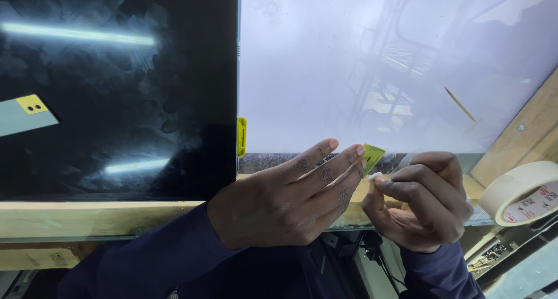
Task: Inspecting small electronic components and applying adhesive tape to them at a repair workbench.
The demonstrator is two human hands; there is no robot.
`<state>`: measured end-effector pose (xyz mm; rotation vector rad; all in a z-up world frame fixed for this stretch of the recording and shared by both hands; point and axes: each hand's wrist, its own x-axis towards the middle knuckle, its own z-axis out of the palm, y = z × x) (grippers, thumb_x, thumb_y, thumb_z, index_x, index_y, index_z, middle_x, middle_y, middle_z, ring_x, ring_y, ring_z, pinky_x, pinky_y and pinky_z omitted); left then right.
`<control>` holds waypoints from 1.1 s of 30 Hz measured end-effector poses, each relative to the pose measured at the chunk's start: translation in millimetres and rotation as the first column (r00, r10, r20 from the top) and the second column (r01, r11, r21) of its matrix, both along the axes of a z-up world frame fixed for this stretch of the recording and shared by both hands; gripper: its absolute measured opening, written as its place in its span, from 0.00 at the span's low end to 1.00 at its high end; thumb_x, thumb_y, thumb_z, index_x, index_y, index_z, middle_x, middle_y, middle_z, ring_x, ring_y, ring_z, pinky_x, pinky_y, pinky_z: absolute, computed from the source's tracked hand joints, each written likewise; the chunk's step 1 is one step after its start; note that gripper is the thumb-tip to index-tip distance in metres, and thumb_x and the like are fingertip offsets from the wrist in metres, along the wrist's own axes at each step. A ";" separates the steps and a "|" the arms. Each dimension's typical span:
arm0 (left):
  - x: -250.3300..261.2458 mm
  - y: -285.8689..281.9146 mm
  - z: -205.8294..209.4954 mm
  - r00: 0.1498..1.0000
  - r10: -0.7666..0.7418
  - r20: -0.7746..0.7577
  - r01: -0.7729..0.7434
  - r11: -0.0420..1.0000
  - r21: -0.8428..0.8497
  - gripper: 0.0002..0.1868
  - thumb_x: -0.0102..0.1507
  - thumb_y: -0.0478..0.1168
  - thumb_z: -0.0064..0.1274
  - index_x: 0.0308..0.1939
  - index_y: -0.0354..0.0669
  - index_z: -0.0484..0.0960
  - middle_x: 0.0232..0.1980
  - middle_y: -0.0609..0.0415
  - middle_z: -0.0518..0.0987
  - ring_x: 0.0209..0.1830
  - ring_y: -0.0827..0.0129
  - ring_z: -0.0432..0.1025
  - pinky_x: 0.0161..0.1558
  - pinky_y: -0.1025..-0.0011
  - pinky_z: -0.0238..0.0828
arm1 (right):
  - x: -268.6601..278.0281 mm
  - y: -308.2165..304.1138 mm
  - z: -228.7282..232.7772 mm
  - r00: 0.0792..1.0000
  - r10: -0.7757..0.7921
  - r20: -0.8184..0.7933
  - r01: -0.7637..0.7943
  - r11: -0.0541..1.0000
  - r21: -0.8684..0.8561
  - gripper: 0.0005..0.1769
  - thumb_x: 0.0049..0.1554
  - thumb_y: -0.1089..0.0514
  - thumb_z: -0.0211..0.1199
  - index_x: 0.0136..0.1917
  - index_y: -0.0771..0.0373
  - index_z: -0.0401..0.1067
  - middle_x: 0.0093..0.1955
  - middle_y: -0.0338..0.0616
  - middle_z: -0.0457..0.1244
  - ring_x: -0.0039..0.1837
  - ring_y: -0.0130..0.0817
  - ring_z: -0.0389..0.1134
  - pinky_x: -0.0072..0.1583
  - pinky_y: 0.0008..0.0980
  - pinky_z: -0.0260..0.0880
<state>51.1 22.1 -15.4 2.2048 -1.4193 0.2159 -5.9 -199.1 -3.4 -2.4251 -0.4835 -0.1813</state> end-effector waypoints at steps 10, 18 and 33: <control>0.4 0.0 -0.3 1.000 -0.007 -0.004 0.007 1.000 0.012 0.18 0.74 0.41 0.36 0.58 0.40 0.80 0.61 0.49 0.78 0.65 0.64 0.71 0.69 0.68 0.63 | -1.0 -1.8 -3.4 0.999 0.020 0.027 -0.020 1.000 -0.009 0.08 0.47 0.72 0.62 0.30 0.68 0.67 0.26 0.48 0.61 0.28 0.41 0.55 0.41 0.38 0.57; 1.3 -0.6 0.0 1.000 -0.016 -0.003 0.016 1.000 0.017 0.17 0.74 0.41 0.37 0.57 0.40 0.81 0.61 0.50 0.78 0.65 0.65 0.70 0.69 0.69 0.62 | 1.8 1.5 0.1 1.000 -0.014 0.014 0.014 1.000 -0.002 0.09 0.49 0.72 0.63 0.30 0.67 0.68 0.25 0.47 0.61 0.28 0.37 0.56 0.42 0.38 0.57; 3.3 -3.9 7.9 0.999 -0.034 -0.003 0.035 0.999 0.033 0.17 0.73 0.38 0.35 0.55 0.41 0.80 0.61 0.49 0.78 0.64 0.65 0.71 0.69 0.68 0.61 | -27.7 -20.5 0.8 0.955 -0.253 0.157 0.277 0.949 -0.151 0.08 0.53 0.74 0.73 0.43 0.71 0.74 0.39 0.54 0.67 0.39 0.46 0.66 0.43 0.38 0.67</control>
